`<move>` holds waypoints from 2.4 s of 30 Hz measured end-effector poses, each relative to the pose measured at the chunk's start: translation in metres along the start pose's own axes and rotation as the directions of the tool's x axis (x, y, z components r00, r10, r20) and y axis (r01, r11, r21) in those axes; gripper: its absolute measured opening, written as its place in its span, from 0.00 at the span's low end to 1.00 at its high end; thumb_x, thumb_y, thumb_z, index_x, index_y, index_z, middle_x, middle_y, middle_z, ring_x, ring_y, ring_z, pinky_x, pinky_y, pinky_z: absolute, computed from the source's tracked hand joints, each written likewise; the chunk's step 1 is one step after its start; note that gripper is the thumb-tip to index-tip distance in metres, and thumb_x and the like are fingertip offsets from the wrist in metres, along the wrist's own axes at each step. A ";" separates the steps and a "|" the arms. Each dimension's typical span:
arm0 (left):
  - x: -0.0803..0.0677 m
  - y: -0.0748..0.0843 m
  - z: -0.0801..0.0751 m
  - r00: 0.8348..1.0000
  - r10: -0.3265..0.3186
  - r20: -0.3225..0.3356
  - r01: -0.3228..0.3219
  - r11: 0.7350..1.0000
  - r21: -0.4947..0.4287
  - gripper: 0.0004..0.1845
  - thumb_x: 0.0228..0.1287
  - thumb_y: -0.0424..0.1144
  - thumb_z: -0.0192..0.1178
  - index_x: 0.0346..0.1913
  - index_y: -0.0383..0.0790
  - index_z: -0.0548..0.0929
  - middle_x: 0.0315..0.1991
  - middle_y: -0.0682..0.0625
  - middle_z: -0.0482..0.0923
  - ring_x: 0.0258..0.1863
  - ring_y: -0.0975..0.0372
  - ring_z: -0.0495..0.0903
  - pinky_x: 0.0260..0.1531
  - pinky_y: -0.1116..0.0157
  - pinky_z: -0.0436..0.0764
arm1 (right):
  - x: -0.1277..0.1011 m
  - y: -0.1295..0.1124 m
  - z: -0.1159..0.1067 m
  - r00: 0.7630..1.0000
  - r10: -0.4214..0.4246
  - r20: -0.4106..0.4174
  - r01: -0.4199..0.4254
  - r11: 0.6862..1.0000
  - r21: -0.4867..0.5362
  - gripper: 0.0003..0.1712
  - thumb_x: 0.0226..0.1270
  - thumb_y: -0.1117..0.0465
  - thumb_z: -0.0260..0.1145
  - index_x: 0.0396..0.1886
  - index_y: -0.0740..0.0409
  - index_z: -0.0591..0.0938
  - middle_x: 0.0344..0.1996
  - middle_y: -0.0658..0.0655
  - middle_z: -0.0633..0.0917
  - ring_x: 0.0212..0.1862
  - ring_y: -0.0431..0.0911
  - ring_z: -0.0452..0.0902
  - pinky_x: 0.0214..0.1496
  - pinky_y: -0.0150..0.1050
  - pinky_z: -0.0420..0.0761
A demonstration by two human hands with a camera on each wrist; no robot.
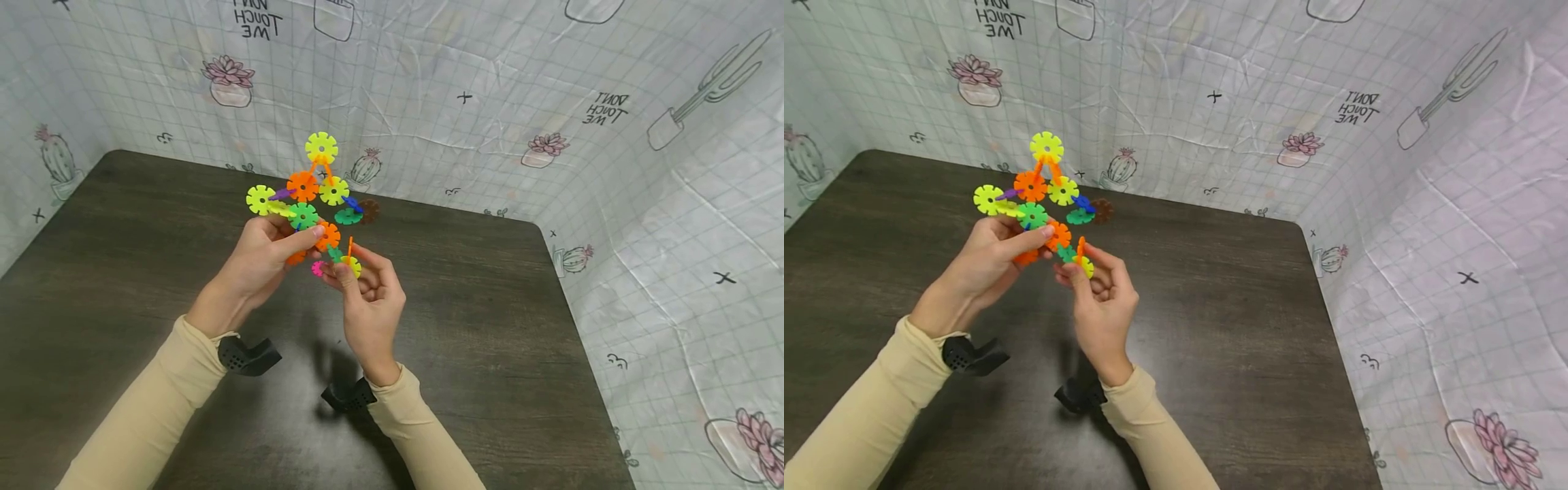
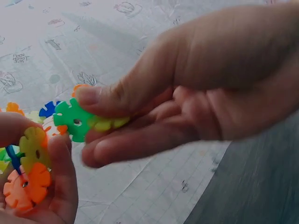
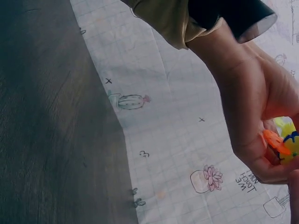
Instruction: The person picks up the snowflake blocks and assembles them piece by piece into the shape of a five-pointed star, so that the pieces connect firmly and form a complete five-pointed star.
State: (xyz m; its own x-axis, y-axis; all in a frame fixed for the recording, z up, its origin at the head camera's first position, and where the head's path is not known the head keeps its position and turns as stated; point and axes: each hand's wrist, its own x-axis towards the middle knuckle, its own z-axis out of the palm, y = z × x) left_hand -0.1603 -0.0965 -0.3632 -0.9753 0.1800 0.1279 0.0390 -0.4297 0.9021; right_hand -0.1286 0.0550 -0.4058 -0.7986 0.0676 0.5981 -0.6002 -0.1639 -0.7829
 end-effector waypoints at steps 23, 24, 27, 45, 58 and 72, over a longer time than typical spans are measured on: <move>-0.001 0.007 -0.009 0.997 -0.056 0.053 0.049 0.990 0.129 0.08 0.60 0.34 0.63 0.40 0.35 0.79 0.29 0.51 0.81 0.26 0.59 0.78 0.34 0.65 0.81 | 0.027 -0.003 -0.039 0.999 0.043 0.021 -0.038 0.979 -0.199 0.23 0.73 0.53 0.53 0.57 0.67 0.65 0.40 0.65 0.76 0.36 0.46 0.74 0.39 0.38 0.78; -0.002 0.007 -0.010 0.997 -0.065 0.053 0.056 0.986 0.155 0.08 0.60 0.34 0.64 0.40 0.35 0.79 0.29 0.51 0.80 0.26 0.59 0.78 0.33 0.65 0.80 | 0.033 -0.004 -0.041 0.996 0.073 0.059 -0.062 0.981 -0.181 0.24 0.72 0.53 0.54 0.58 0.65 0.65 0.44 0.64 0.75 0.40 0.47 0.74 0.42 0.39 0.78; -0.002 0.007 -0.012 0.994 -0.100 0.052 0.085 0.968 0.236 0.10 0.60 0.36 0.64 0.41 0.35 0.79 0.31 0.52 0.79 0.28 0.58 0.77 0.33 0.65 0.79 | 0.046 -0.006 -0.046 0.950 0.213 0.229 -0.197 0.976 -0.089 0.27 0.70 0.55 0.57 0.64 0.58 0.62 0.54 0.64 0.73 0.51 0.51 0.75 0.52 0.44 0.80; 0.000 0.010 -0.021 0.976 -0.198 0.089 0.119 0.830 0.544 0.16 0.60 0.44 0.64 0.45 0.36 0.80 0.34 0.49 0.80 0.34 0.56 0.79 0.40 0.63 0.82 | 0.050 -0.007 -0.053 0.795 0.451 0.406 -0.469 0.881 -0.060 0.29 0.65 0.63 0.63 0.65 0.55 0.66 0.48 0.64 0.79 0.39 0.47 0.83 0.46 0.46 0.83; 0.002 0.017 -0.030 0.959 -0.265 0.106 0.136 0.750 0.647 0.16 0.60 0.47 0.64 0.42 0.38 0.79 0.37 0.44 0.76 0.29 0.51 0.81 0.36 0.58 0.83 | 0.041 0.001 -0.053 0.799 0.470 0.376 -0.472 0.877 -0.092 0.26 0.64 0.60 0.65 0.61 0.57 0.71 0.47 0.62 0.83 0.39 0.51 0.84 0.45 0.45 0.83; 0.004 0.016 -0.029 0.963 -0.260 0.064 0.170 0.779 0.603 0.18 0.58 0.46 0.66 0.47 0.41 0.80 0.40 0.44 0.77 0.27 0.48 0.82 0.36 0.58 0.84 | 0.039 0.004 -0.049 0.799 0.476 0.367 -0.483 0.872 -0.078 0.30 0.65 0.59 0.63 0.65 0.53 0.66 0.50 0.65 0.82 0.37 0.48 0.85 0.45 0.46 0.83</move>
State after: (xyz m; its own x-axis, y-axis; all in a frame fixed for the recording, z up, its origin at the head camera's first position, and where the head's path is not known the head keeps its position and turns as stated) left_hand -0.1700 -0.1286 -0.3607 -0.9358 0.3423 -0.0849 -0.0045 0.2292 0.9734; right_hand -0.1641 0.1052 -0.3943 -0.9074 -0.3851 0.1682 -0.1409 -0.0984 -0.9851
